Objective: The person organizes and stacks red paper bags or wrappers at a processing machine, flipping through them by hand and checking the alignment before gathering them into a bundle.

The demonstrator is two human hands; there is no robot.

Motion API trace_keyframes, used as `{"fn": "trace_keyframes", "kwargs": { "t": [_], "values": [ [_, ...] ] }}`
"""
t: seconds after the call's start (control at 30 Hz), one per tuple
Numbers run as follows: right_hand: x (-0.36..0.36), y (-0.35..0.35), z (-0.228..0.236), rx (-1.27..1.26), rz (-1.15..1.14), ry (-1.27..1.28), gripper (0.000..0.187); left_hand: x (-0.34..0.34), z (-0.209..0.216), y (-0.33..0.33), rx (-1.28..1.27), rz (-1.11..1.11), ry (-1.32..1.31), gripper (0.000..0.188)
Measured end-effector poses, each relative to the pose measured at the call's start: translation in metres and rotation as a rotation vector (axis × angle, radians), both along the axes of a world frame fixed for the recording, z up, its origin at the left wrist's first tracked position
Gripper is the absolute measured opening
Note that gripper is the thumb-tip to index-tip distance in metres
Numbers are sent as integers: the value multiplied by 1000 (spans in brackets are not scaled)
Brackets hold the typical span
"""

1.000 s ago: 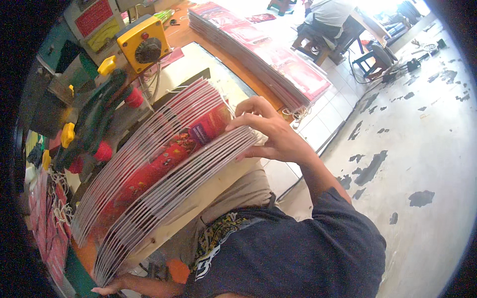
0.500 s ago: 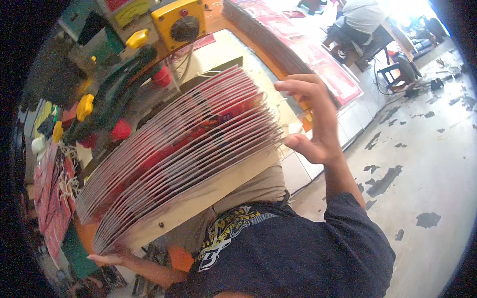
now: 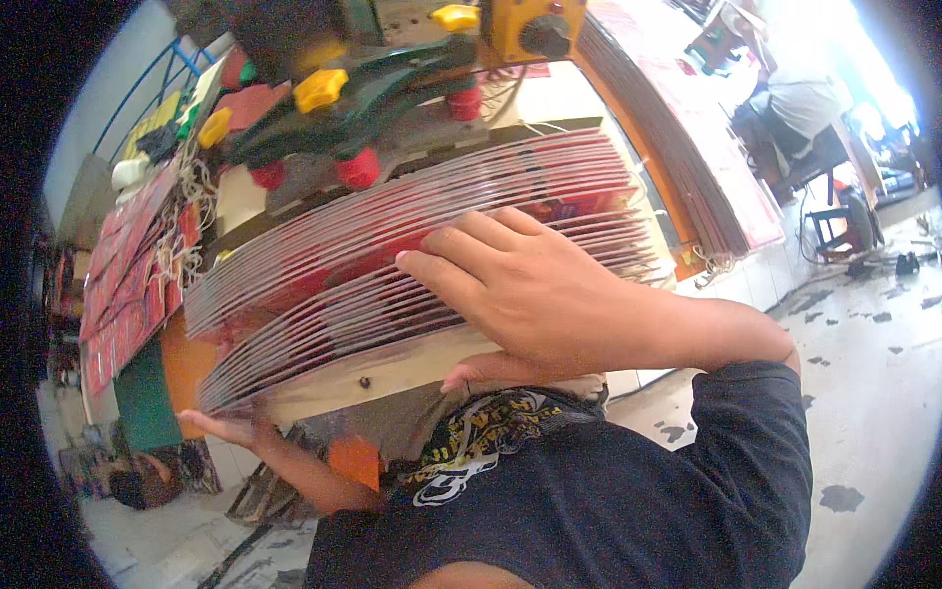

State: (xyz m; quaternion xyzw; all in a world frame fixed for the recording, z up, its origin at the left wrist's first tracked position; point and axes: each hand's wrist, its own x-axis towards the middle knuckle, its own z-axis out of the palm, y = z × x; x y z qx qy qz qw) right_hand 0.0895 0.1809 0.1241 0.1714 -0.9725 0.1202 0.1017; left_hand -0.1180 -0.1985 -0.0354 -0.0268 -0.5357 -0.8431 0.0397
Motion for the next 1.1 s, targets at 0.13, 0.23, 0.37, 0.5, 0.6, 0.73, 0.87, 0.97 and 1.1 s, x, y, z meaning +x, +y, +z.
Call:
{"fn": "trace_keyframes", "kwargs": {
  "t": [0.13,0.23,0.37,0.5,0.6,0.73,0.87,0.97,1.1],
  "values": [
    [-19,-23,2,98,-49,-26,81,0,-7,-6,39,-48,32,95],
    [-30,-41,-2,132,-72,-51,75,2,-12,-9,86,-64,87,90],
    [-36,-59,-20,98,-138,-110,72,9,-1,7,78,-109,208,81],
    [-33,-69,-30,117,-208,-117,71,-1,-30,-12,32,-125,256,95],
    [-36,-65,-38,160,-170,-90,62,0,-25,-7,-10,-89,244,99],
    [-47,-56,-41,202,-100,-112,52,5,-18,-4,19,-113,259,98],
    [-48,-50,-42,204,-132,-156,54,7,-15,-14,-14,-59,225,102],
    [-40,-54,-15,220,-149,-211,52,4,-26,-30,134,40,79,100],
    [-23,-60,36,199,-243,-222,46,14,-3,-5,207,157,72,95]
  ]
}}
